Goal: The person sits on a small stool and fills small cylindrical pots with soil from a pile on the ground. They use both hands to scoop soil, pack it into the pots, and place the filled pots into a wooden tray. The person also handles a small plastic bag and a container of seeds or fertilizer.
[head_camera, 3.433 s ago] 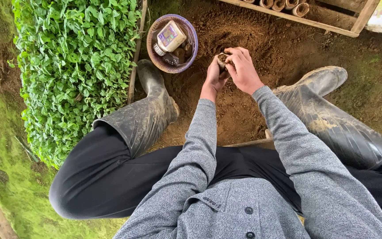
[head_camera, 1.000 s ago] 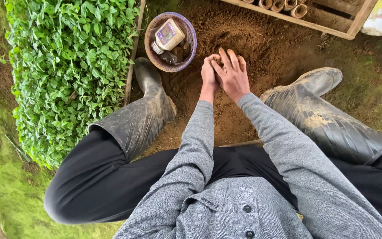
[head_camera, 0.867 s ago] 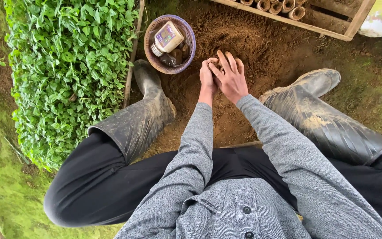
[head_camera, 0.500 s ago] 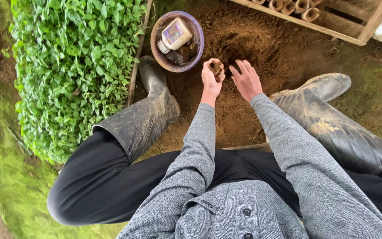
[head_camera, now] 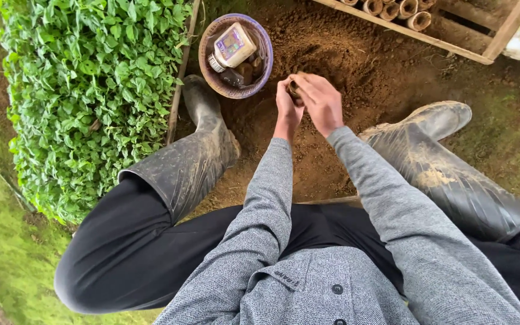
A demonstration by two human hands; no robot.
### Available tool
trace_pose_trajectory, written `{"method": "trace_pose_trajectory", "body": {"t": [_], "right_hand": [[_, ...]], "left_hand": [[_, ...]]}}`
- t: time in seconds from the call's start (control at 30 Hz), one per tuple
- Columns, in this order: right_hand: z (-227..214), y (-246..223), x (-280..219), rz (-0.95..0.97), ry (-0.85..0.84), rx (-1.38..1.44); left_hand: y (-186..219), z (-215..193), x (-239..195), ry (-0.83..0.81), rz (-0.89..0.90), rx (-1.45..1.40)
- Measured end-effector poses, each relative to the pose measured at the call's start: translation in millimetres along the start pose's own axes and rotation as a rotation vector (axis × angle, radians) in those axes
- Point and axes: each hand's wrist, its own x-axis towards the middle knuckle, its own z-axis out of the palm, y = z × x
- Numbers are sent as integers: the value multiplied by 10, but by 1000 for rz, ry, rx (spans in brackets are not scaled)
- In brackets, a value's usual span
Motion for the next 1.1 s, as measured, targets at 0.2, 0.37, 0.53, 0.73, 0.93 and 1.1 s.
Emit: {"method": "trace_pose_trajectory", "body": {"t": [0.2,0.37,0.53,0.73,0.93,1.1], "right_hand": [[-139,-121,-72,-95,-99,-394],[-129,38,-137,-60,-220,-542],[-142,-3,-145,-68,-261,-551],[-158,-113,-163,-67,-307,-594],[-92,-49,-270,-83,-272,-619],[-180,-213,-180,-63,-261,-572]], "left_hand": [[-74,-28,134,-41,-13,-61],[-9,205,-108,-78,70,83],[-35,102,-85,-149,100,190],[-92,21,-90,-98,125,169],[-51,110,-308,-37,143,222],[-32,99,-225,-94,117,194]]}}
